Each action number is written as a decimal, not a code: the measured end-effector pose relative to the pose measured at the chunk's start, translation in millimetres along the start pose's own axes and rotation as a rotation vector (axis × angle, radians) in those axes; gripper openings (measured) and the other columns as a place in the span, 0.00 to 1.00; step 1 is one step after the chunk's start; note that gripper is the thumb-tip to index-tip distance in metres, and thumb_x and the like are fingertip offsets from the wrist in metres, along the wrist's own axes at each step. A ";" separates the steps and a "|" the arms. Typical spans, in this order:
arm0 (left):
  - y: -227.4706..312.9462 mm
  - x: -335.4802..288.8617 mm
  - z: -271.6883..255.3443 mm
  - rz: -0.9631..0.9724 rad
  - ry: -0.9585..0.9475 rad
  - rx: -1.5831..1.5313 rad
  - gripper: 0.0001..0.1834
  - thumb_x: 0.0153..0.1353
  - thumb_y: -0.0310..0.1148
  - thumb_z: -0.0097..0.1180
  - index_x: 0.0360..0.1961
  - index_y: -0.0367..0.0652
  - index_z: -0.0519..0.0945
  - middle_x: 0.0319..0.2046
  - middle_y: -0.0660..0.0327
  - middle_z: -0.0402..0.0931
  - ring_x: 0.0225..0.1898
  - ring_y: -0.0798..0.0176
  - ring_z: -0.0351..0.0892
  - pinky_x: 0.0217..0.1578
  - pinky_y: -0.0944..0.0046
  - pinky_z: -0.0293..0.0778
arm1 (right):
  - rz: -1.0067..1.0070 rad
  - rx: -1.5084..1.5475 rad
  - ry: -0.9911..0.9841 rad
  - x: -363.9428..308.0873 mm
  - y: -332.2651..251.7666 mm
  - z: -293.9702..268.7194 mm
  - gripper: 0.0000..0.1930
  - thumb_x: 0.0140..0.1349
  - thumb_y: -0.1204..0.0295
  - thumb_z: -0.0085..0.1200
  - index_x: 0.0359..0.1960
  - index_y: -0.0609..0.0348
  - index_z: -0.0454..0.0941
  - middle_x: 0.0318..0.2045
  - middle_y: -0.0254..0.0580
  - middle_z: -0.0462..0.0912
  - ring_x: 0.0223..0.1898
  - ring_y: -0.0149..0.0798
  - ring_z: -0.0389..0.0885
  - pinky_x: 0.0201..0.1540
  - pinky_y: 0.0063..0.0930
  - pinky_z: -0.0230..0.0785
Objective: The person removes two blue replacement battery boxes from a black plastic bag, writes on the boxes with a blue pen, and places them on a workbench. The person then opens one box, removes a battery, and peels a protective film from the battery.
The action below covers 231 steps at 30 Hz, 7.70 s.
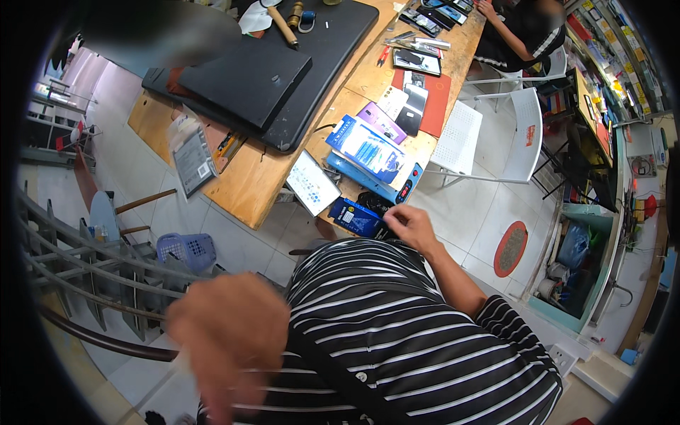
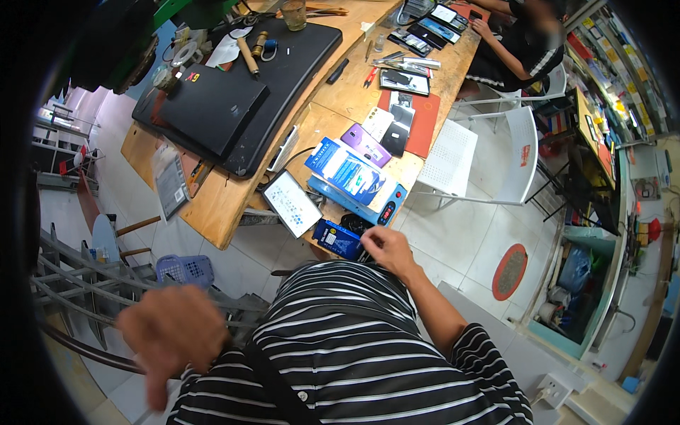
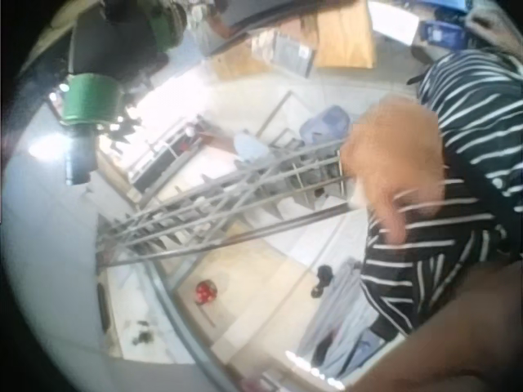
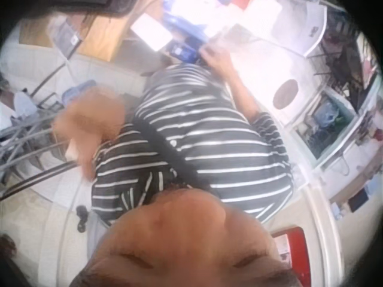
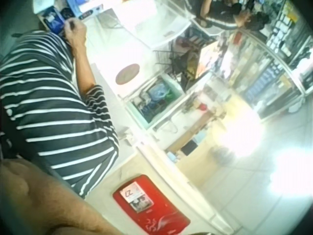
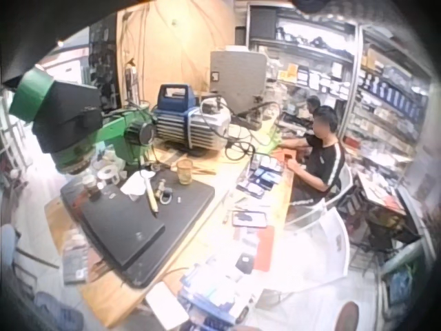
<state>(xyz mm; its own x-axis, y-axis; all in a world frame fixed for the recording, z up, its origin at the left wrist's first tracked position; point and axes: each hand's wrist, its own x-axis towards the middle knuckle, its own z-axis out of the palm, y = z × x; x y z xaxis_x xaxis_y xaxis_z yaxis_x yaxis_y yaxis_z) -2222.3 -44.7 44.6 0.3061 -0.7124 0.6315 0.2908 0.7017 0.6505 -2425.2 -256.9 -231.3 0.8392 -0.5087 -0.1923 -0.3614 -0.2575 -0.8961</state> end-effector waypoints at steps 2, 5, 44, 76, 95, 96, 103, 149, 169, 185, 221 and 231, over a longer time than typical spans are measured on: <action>-19.6 -28.6 -5.1 -0.277 0.214 0.158 0.16 0.57 0.33 0.71 0.41 0.32 0.83 0.25 0.61 0.81 0.20 0.69 0.75 0.21 0.70 0.69 | 0.056 -0.124 -0.147 -0.5 17.4 13.3 0.11 0.61 0.68 0.63 0.43 0.59 0.84 0.36 0.46 0.84 0.35 0.42 0.85 0.41 0.35 0.77; -40.4 -56.1 -17.3 -0.652 0.232 0.448 0.23 0.53 0.29 0.74 0.49 0.35 0.82 0.24 0.68 0.79 0.23 0.76 0.72 0.25 0.74 0.66 | 0.109 -0.319 -0.245 10.5 23.5 26.5 0.20 0.59 0.65 0.65 0.51 0.59 0.81 0.46 0.51 0.82 0.46 0.50 0.83 0.52 0.42 0.75; -154.7 -114.9 -66.2 -0.773 0.643 -0.145 0.32 0.71 0.38 0.55 0.69 0.31 0.61 0.64 0.42 0.70 0.62 0.51 0.75 0.64 0.51 0.71 | 0.153 0.635 -0.274 28.0 -84.0 3.3 0.12 0.65 0.67 0.65 0.43 0.63 0.86 0.28 0.30 0.83 0.27 0.21 0.76 0.30 0.19 0.68; -161.0 -98.3 -71.5 -0.771 0.463 -0.377 0.47 0.71 0.69 0.34 0.73 0.36 0.56 0.64 0.36 0.68 0.63 0.38 0.73 0.62 0.45 0.72 | -0.381 -0.486 0.205 102.1 16.8 0.0 0.30 0.49 0.60 0.71 0.58 0.45 0.82 0.69 0.53 0.67 0.70 0.57 0.63 0.70 0.52 0.55; -164.1 -92.1 -67.6 -0.745 0.456 -0.401 0.50 0.66 0.69 0.47 0.72 0.35 0.58 0.61 0.38 0.71 0.60 0.41 0.77 0.59 0.49 0.75 | -0.360 -0.546 0.237 107.2 12.7 0.1 0.30 0.44 0.60 0.71 0.53 0.41 0.80 0.65 0.50 0.70 0.65 0.56 0.68 0.61 0.56 0.58; -164.0 -92.7 -67.2 -0.749 0.460 -0.376 0.51 0.66 0.69 0.46 0.72 0.35 0.58 0.61 0.37 0.71 0.60 0.40 0.77 0.59 0.48 0.75 | -0.361 -0.545 0.235 107.5 12.9 0.0 0.30 0.44 0.60 0.71 0.53 0.41 0.80 0.65 0.50 0.70 0.65 0.56 0.68 0.61 0.56 0.59; -164.9 -96.5 -65.5 -0.756 0.474 -0.330 0.51 0.66 0.70 0.44 0.72 0.33 0.58 0.61 0.35 0.71 0.61 0.38 0.76 0.61 0.46 0.73 | -0.356 -0.560 0.228 106.4 11.4 -1.6 0.30 0.44 0.60 0.71 0.53 0.40 0.80 0.65 0.49 0.69 0.64 0.56 0.69 0.61 0.56 0.59; -33.0 -312.2 -74.7 -1.066 1.153 0.469 0.21 0.71 0.41 0.55 0.58 0.40 0.75 0.51 0.48 0.82 0.51 0.55 0.83 0.52 0.55 0.79 | -0.029 1.006 0.219 56.3 -83.7 -69.1 0.19 0.75 0.61 0.50 0.56 0.66 0.75 0.43 0.37 0.85 0.41 0.27 0.82 0.44 0.22 0.74; -18.3 -463.2 30.0 -1.420 1.377 -0.810 0.30 0.69 0.56 0.53 0.56 0.39 0.80 0.50 0.57 0.84 0.52 0.58 0.83 0.59 0.51 0.74 | 0.247 0.555 -0.433 43.3 -91.5 -46.2 0.24 0.66 0.53 0.60 0.48 0.66 0.82 0.37 0.34 0.82 0.36 0.24 0.76 0.40 0.17 0.67; 74.5 -177.4 -86.9 -1.453 0.513 0.139 0.35 0.63 0.63 0.56 0.66 0.57 0.75 0.64 0.60 0.72 0.65 0.58 0.67 0.59 0.55 0.66 | 0.244 0.245 -1.260 38.8 -243.5 62.3 0.45 0.57 0.51 0.68 0.70 0.66 0.64 0.33 0.35 0.79 0.36 0.27 0.74 0.41 0.19 0.62; 38.2 -88.1 -67.7 -1.665 -0.083 0.561 0.27 0.70 0.51 0.46 0.49 0.33 0.80 0.25 0.46 0.82 0.20 0.49 0.85 0.20 0.58 0.83 | 0.190 0.088 -1.394 50.5 -178.4 47.6 0.71 0.41 0.11 0.34 0.63 0.74 0.72 0.42 0.44 0.83 0.44 0.34 0.76 0.48 0.29 0.67; 22.8 -79.0 -78.6 -1.738 -0.214 0.491 0.27 0.72 0.47 0.43 0.60 0.37 0.75 0.31 0.41 0.83 0.22 0.47 0.86 0.21 0.57 0.85 | 0.103 0.097 -1.361 52.6 -170.5 45.5 0.65 0.48 0.14 0.35 0.60 0.73 0.74 0.38 0.39 0.79 0.41 0.32 0.71 0.45 0.28 0.63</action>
<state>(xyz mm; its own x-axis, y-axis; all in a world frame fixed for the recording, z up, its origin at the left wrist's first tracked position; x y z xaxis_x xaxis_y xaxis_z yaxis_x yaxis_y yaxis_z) -2168.6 28.8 -23.6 -0.1405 -0.5648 -0.8132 -0.1585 -0.7979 0.5816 -2300.9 -202.4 -106.8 0.5639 0.6950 -0.4461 -0.4635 -0.1808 -0.8675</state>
